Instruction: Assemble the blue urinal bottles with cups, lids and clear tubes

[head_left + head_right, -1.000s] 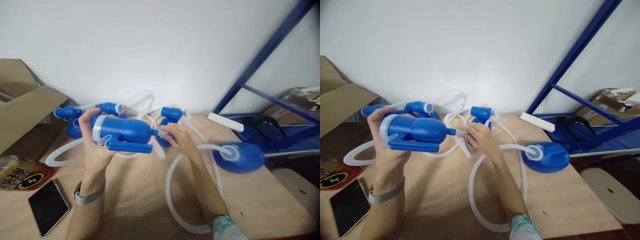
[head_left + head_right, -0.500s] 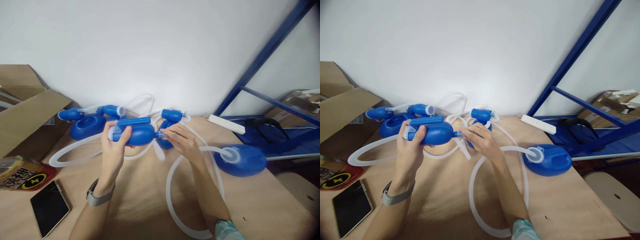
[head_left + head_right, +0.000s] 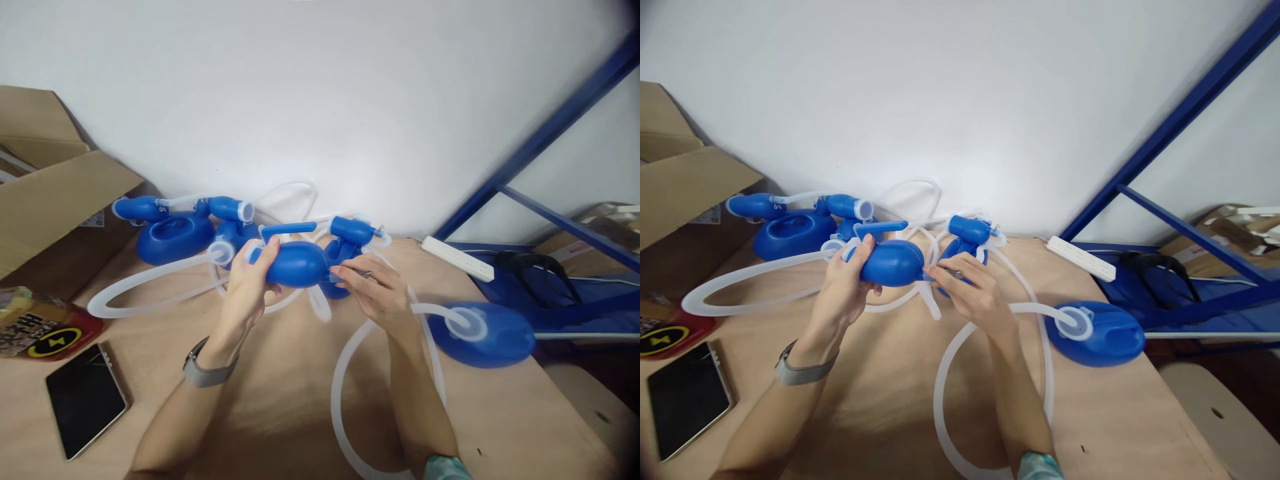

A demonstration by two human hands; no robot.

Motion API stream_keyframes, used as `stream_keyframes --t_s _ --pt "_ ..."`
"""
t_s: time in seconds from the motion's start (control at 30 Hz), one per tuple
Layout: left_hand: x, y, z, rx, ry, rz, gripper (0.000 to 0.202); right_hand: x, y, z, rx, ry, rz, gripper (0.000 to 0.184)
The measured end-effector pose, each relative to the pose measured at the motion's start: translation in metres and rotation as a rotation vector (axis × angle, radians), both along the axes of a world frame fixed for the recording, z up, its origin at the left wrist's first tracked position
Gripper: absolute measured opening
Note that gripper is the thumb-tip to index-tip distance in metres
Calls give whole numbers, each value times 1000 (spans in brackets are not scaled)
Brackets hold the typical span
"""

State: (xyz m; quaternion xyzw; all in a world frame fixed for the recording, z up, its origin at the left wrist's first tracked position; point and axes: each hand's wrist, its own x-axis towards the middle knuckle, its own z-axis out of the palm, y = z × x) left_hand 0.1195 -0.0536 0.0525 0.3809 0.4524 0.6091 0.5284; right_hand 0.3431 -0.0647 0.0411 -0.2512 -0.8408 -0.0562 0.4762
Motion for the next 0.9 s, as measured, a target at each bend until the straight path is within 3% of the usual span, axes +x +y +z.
stream_keyframes --t_s 0.13,0.27,0.4,0.5,0.57,0.73,0.9 --pt "0 6 -3 -13 11 -63 50 -4 -3 2 22 -105 -6 38" --pt "-12 3 2 112 79 -64 48 -5 -2 3 -30 -219 -7 34" --pt "-29 -4 11 315 289 91 40 2 1 3 -141 -93 65 27" --pt "-39 -7 13 523 444 200 40 9 2 3 -315 67 98 47" --pt "-43 -7 11 605 481 211 39 10 3 3 -366 21 57 49" --pt "-42 -5 5 654 508 171 40 1 4 1 -316 -145 -87 34" --pt "-35 -9 5 617 512 178 40 -6 3 -4 -255 -169 -65 26"
